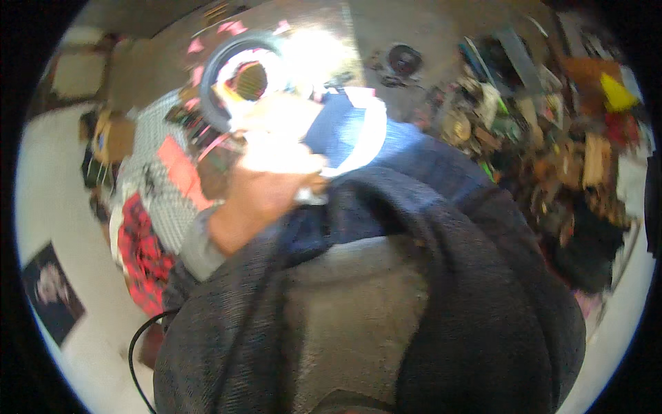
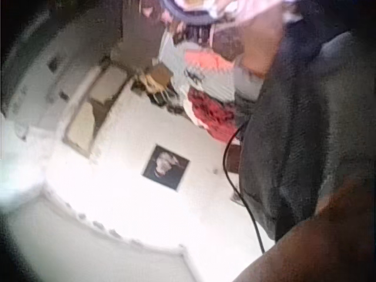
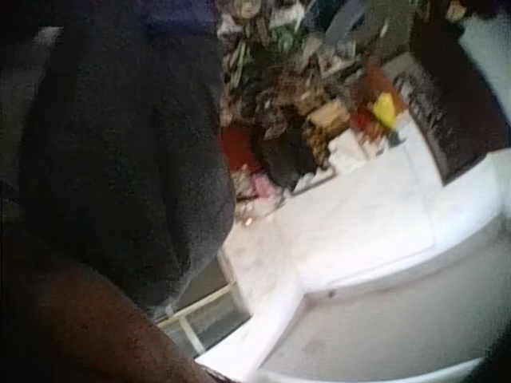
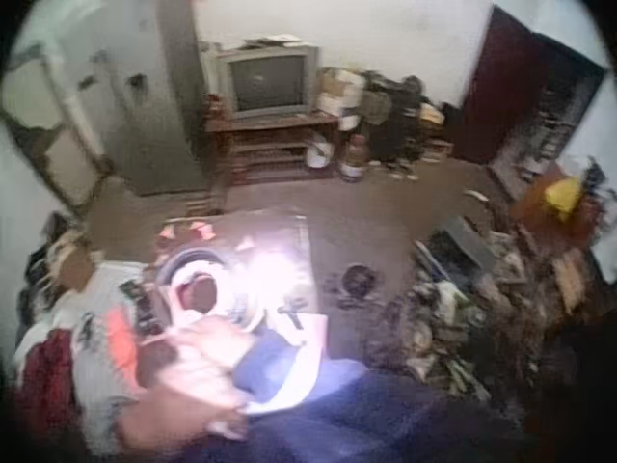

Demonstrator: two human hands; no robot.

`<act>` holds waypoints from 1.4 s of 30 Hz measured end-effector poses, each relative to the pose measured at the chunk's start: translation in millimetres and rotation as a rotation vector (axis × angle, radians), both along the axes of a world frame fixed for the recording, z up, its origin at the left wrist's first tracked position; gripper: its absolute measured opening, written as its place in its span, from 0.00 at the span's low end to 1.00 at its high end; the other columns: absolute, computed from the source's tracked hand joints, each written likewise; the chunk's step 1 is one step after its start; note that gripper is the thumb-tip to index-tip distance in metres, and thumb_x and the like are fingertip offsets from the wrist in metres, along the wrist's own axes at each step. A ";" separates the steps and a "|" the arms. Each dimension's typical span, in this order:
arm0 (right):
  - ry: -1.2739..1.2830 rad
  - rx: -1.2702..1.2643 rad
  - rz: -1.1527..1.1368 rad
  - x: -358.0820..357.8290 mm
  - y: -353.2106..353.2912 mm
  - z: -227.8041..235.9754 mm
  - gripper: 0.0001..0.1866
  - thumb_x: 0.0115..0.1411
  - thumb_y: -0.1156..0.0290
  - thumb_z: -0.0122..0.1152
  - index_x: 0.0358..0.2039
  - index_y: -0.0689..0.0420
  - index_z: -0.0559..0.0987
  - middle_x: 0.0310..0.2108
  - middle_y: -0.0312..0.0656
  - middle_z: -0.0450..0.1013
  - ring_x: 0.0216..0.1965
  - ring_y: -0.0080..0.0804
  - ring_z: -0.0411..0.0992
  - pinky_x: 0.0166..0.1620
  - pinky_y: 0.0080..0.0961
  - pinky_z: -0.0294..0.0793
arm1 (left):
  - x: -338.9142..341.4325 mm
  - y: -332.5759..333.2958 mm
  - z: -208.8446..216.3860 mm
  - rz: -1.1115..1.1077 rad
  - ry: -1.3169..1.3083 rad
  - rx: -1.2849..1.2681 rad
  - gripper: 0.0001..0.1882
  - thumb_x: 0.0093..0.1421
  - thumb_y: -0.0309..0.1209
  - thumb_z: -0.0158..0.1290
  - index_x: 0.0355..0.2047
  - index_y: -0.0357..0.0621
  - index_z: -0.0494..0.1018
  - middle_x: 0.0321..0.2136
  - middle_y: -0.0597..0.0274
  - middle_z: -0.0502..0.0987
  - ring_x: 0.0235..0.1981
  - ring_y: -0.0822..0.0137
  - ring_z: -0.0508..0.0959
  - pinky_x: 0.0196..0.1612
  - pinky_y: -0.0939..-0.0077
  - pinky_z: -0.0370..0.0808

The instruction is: The person inserts small white strips into the slots of a circular motor stator, using a thin tool to press them in. The person repeatedly picks up strips and places them into the stator slots.

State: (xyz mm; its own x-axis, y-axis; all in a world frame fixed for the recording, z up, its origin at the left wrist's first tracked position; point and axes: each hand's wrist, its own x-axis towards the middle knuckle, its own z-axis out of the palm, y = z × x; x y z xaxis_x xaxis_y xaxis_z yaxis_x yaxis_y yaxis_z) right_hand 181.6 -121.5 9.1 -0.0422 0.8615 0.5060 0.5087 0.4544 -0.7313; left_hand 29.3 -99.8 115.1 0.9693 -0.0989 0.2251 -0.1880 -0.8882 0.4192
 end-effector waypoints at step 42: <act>0.615 -0.717 0.379 70.0 -173.1 91.9 0.16 0.66 0.73 0.59 0.53 0.60 0.82 0.41 0.43 0.81 0.28 0.27 0.77 0.33 0.21 0.76 | 8.2 -180.6 35.3 0.682 -0.171 -0.537 0.06 0.65 0.25 0.58 0.41 0.36 0.79 0.36 0.50 0.83 0.35 0.53 0.86 0.40 0.65 0.82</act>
